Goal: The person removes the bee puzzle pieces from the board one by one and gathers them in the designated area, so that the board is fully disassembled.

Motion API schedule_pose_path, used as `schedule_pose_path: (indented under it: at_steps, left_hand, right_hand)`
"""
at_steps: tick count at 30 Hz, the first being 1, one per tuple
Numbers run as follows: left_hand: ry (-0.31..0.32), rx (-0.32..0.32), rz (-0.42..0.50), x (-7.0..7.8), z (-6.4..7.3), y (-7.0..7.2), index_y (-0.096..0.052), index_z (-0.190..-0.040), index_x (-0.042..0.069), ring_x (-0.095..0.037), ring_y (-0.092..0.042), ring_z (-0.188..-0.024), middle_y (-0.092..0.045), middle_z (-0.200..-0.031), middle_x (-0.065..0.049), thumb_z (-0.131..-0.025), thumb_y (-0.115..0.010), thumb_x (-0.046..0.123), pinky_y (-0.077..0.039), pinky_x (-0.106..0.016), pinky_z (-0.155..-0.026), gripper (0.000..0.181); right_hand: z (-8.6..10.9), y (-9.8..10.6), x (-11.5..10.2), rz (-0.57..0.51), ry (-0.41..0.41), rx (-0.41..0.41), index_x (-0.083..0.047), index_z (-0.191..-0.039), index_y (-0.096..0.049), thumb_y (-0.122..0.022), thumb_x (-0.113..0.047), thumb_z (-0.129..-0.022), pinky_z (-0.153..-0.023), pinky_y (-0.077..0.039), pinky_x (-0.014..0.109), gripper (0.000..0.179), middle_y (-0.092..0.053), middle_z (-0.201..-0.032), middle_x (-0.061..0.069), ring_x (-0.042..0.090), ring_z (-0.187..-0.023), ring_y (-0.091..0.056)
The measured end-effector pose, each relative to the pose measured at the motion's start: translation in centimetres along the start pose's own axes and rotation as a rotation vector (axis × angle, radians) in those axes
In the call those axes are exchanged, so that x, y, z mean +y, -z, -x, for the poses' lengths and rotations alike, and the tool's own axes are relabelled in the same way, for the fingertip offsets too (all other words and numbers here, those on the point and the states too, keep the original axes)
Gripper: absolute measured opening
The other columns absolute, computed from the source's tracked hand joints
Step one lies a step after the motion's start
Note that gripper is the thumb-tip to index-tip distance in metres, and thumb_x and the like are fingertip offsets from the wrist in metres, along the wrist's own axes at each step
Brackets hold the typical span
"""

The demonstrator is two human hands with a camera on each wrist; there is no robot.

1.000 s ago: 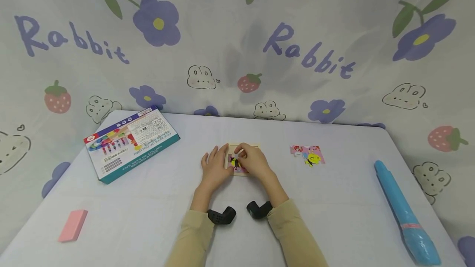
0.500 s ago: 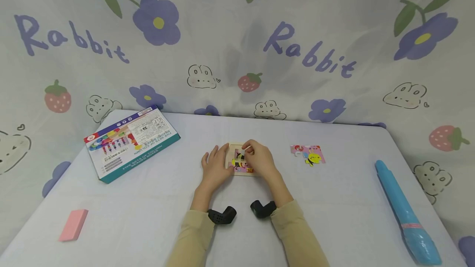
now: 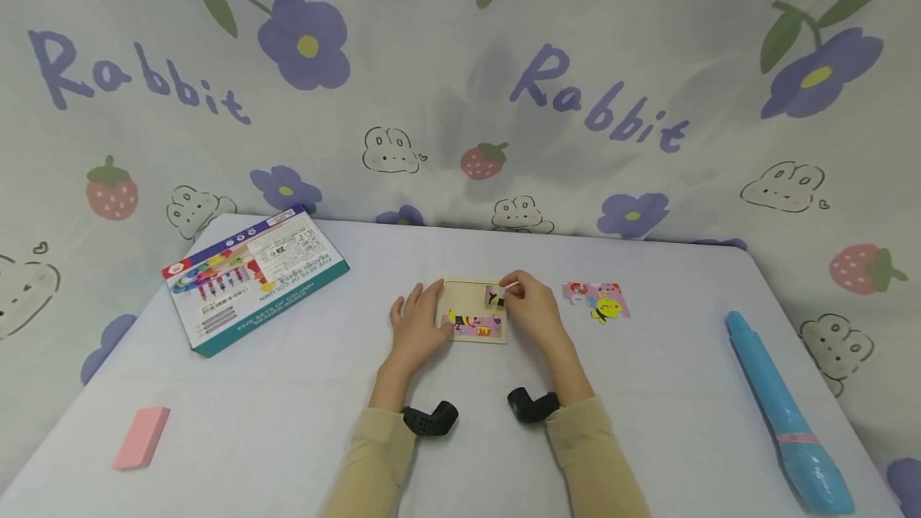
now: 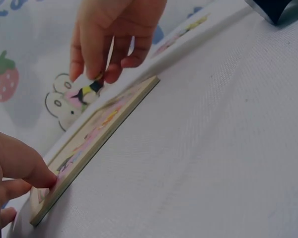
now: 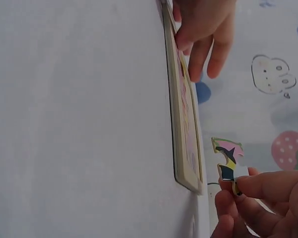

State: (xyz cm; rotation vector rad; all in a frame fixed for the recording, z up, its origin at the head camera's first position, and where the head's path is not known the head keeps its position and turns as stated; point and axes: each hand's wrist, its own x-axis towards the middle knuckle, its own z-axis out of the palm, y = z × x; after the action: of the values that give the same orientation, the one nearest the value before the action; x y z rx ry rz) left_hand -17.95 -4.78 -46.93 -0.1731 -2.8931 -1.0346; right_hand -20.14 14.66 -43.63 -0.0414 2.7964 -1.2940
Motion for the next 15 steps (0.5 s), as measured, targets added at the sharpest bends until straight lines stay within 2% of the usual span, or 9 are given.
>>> schedule_pose_path:
  at_steps: [5,10,15]
  left_hand:
    - [-0.008,0.01,-0.002,0.0,0.0,-0.1,-0.042,-0.137,0.009,-0.031,-0.026,-0.135,-0.047,-0.137,-0.008,-0.074,-0.06,0.013,-0.007,-0.054,-0.106,0.066]
    - [-0.008,0.015,-0.001,-0.1,0.0,-0.1,-0.042,-0.137,0.009,-0.031,-0.026,-0.135,-0.047,-0.138,-0.008,-0.074,-0.059,0.012,-0.007,-0.055,-0.106,0.066]
    - [-0.003,0.007,-0.006,-0.1,-0.1,-0.2,-0.041,-0.138,0.01,-0.031,-0.025,-0.136,-0.046,-0.138,-0.008,-0.074,-0.059,0.013,-0.006,-0.054,-0.107,0.067]
  right_hand:
    - [0.0,1.2,0.8,-0.02,-0.037,0.02,-0.004,-0.111,-0.057,-0.05,-0.008,-0.092,-0.064,-0.047,0.026,0.021,-0.06,-0.097,0.015,0.024,-0.082,-0.06]
    - [0.3,2.5,1.9,-0.071,-0.05,0.036,-0.002,-0.116,-0.054,-0.047,-0.007,-0.094,-0.068,-0.05,0.029,0.023,-0.057,-0.1,0.018,0.024,-0.081,-0.063]
    - [0.6,3.9,2.7,-0.121,-0.07,0.058,0.001,-0.118,-0.053,-0.049,-0.005,-0.092,-0.069,-0.051,0.027,0.027,-0.055,-0.102,0.019,0.023,-0.082,-0.061]
